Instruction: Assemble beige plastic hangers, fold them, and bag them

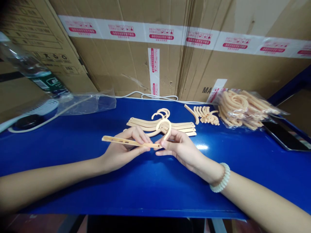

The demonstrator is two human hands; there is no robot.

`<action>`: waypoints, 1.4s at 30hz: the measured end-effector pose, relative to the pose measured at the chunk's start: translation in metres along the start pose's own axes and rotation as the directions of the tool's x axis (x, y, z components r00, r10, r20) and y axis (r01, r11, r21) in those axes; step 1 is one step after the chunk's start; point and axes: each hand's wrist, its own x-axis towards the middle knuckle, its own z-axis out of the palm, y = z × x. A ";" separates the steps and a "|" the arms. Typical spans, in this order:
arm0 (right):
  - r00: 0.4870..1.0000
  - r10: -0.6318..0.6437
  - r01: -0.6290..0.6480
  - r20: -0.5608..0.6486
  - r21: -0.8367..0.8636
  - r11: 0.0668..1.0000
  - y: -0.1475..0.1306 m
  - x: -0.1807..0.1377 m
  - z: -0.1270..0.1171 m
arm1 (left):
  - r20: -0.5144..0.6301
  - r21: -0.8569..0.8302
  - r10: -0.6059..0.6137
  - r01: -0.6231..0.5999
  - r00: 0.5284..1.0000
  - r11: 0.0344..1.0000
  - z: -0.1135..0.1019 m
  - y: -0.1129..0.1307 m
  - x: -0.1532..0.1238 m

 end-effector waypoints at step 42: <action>0.928 -0.260 0.166 0.268 -0.919 -0.356 -0.080 0.013 -0.122 | 0.053 -0.333 -0.489 0.477 0.871 0.813 0.004 -0.005 0.003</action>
